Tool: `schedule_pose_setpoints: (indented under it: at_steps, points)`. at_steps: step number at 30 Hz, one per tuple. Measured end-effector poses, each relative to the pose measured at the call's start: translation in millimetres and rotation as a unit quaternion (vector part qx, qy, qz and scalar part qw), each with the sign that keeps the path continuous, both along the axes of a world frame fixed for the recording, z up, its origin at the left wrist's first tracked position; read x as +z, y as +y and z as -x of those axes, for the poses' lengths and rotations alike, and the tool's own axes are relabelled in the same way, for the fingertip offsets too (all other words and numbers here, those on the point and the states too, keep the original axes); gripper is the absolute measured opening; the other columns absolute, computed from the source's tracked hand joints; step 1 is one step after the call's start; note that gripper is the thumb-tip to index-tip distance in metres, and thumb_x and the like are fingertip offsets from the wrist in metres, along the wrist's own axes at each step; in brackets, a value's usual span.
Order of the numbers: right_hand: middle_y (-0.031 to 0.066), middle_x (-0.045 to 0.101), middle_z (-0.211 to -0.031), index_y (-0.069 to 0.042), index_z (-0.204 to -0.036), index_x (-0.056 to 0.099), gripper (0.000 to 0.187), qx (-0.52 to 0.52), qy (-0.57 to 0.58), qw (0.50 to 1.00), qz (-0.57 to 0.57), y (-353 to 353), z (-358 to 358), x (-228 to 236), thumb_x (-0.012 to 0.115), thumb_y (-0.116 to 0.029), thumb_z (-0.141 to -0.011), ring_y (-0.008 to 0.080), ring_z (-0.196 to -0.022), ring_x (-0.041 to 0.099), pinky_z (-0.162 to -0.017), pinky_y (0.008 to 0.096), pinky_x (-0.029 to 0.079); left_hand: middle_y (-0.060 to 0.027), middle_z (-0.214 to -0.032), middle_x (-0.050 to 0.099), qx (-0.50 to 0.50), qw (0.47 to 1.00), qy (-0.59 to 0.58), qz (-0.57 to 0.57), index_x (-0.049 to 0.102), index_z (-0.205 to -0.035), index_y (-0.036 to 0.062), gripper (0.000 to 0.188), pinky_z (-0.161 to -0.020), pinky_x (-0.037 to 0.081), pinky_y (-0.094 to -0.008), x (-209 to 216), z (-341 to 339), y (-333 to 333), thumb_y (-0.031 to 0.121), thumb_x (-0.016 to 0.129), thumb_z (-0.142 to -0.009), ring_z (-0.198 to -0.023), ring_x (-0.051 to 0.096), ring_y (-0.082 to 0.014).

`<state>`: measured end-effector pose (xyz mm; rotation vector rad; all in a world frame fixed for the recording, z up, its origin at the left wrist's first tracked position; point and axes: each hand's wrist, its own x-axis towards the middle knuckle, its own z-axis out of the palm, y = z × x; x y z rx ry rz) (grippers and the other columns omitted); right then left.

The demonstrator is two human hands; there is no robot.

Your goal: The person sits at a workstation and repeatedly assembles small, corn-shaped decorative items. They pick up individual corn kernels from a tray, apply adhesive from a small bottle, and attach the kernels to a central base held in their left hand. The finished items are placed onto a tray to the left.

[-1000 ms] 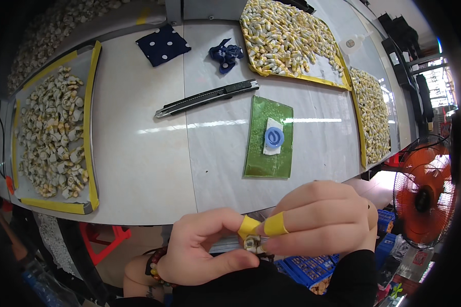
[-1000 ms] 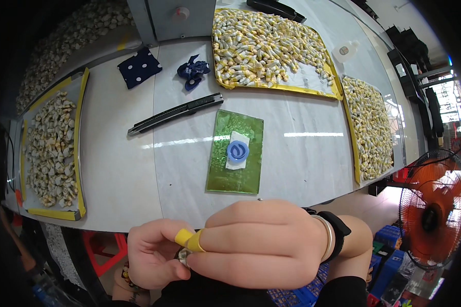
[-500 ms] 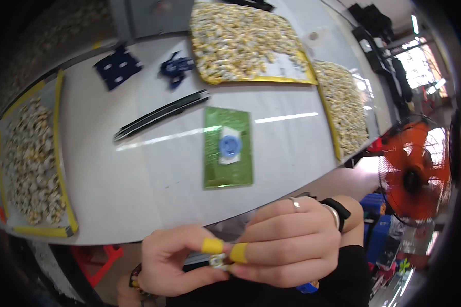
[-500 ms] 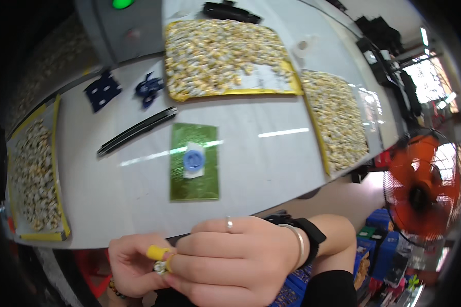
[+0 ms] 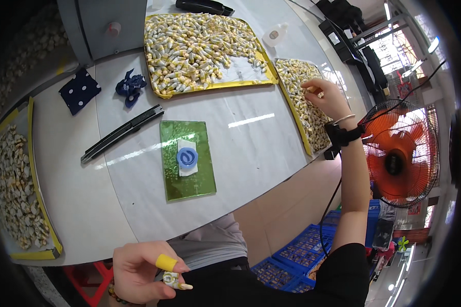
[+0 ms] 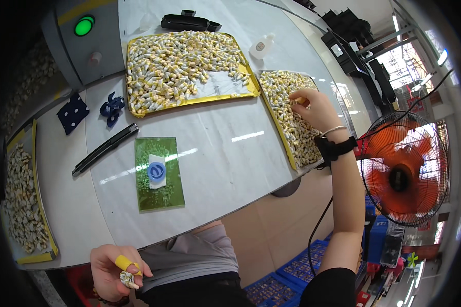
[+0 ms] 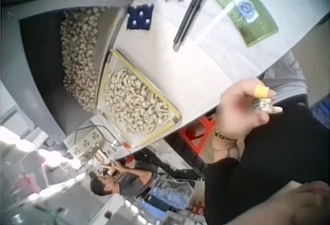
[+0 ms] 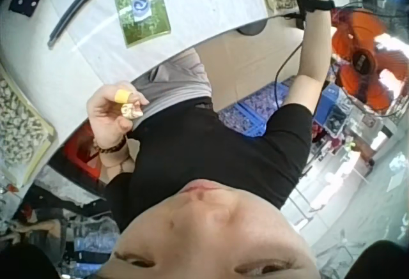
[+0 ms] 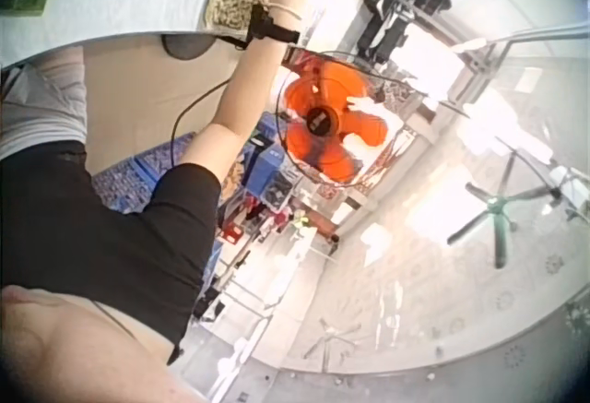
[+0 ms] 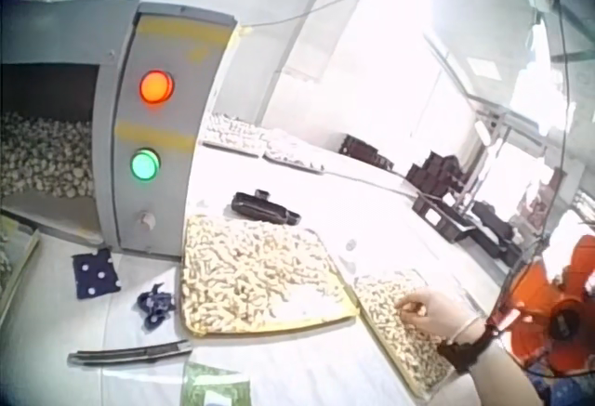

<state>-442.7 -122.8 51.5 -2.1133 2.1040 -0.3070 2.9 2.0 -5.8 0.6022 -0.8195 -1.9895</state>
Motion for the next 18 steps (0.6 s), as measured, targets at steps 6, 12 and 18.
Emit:
schedule_pose_setpoints:
  at_steps: [6,12,18]
  points:
    - [0.0041,0.055,-0.064,0.000,-0.078,0.057,0.010,-0.023,0.007,1.000,0.011,-6.0,-1.2,-0.2,0.065,-0.005,-0.074,0.0110,-0.057,0.051,-0.054,0.0243,0.042,-0.0134,-0.076,0.061,0.002,0.997,0.019,-0.068,0.062,-0.082,-0.0035,0.023,-0.059,0.047,-0.0310,20.4,-1.3,0.3,0.012,0.076,-0.071,-0.063,0.058,-0.0263]
    - [-0.0027,0.053,-0.065,-0.001,-0.076,0.054,0.007,0.030,-0.230,0.972,0.029,13.7,-57.7,15.9,0.061,-0.002,-0.078,0.0031,-0.059,0.048,-0.054,0.0179,0.039,-0.0219,-0.091,0.062,-0.034,0.993,0.114,-0.011,0.055,-0.098,-0.0090,0.037,-0.070,0.052,-0.0319,-15.8,-9.8,3.4,0.010,0.075,-0.073,-0.079,0.063,-0.0230]
    - [0.0045,0.062,-0.071,-0.001,-0.082,0.063,0.010,0.252,-0.260,0.931,-0.041,42.1,-166.6,18.0,0.064,0.004,-0.073,0.0105,-0.063,0.060,-0.056,0.0208,0.048,-0.0180,-0.090,0.063,-0.049,0.992,0.114,-0.010,0.059,-0.095,-0.0076,0.030,-0.075,0.051,-0.0340,-11.1,-9.2,0.2,-0.001,0.074,-0.070,-0.083,0.063,-0.0238]
